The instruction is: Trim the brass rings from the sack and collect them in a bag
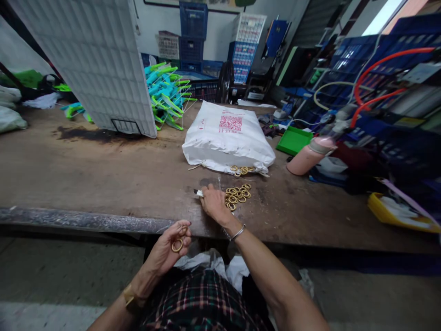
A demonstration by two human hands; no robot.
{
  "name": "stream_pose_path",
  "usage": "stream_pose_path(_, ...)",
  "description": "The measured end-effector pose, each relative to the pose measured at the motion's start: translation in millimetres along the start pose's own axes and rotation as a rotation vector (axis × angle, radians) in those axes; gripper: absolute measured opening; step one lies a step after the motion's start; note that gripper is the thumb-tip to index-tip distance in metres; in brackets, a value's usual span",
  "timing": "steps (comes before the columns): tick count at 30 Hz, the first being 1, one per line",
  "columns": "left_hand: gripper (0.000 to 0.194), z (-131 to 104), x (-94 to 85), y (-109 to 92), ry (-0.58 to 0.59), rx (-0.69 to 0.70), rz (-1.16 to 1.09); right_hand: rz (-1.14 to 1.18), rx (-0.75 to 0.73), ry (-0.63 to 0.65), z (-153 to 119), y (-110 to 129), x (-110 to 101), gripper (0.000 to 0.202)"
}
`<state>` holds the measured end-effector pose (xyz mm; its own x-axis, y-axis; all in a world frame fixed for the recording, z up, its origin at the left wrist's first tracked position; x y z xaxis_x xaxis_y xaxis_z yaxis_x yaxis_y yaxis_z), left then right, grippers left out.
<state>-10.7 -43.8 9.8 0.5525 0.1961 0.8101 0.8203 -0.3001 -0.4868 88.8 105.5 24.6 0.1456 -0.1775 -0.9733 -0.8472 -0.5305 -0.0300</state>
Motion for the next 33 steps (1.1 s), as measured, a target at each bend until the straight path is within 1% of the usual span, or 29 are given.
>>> stream_pose_path(3,0.022,4,-4.5,-1,-0.004,-0.004,-0.099,-0.029,0.007,0.031,0,5,3,0.028)
stream_pose_path(6,0.027,7,-7.9,-2,-0.024,-0.004,-0.111,-0.058,0.019,0.051,-1,9,4,0.029)
stream_pose_path(10,0.026,10,-9.4,-4,-0.037,-0.008,-0.026,-0.067,0.015,0.034,0,11,3,0.032)
stream_pose_path(13,0.028,13,-7.1,-7,0.013,-0.024,0.056,-0.055,0.034,0.022,3,7,-1,0.031)
stream_pose_path(16,0.032,16,-2.9,-9,0.06,-0.04,0.127,-0.015,0.077,-0.034,2,-1,-6,0.028)
stream_pose_path(19,0.035,21,1.4,-10,0.028,-0.002,0.186,0.097,0.049,-0.134,-4,-13,-8,0.023)
stream_pose_path(21,0.036,26,3.6,-10,-0.029,0.054,0.246,0.214,-0.023,-0.202,-10,-21,-6,0.017)
stream_pose_path(23,0.038,31,5.6,-10,-0.087,0.117,0.341,0.36,-0.111,-0.246,-18,-27,0,0.019)
stream_pose_path(26,0.045,39,9.2,-9,-0.13,0.191,0.511,0.608,-0.235,-0.246,-29,-29,11,0.028)
stream_pose_path(28,0.047,43,11.9,-8,-0.117,0.214,0.6,0.742,-0.286,-0.225,-36,-26,15,0.03)
stream_pose_path(31,0.04,48,14.5,-6,-0.084,0.212,0.676,0.853,-0.308,-0.188,-43,-20,16,0.03)
stream_pose_path(33,0.034,50,15.3,-6,-0.084,0.222,0.693,0.909,-0.296,-0.162,-46,-16,14,0.031)
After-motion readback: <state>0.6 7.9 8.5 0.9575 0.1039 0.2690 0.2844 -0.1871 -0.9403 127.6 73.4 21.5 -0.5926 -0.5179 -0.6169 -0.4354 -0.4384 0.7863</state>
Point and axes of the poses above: each hand's wrist, its own z-axis towards the middle knuckle, its own x-axis out of the palm, y = z × x, the point moved 1 cm from there along z, towards the middle knuckle, and after that the axes turned 9 degrees about y, right-handed, at the moved point
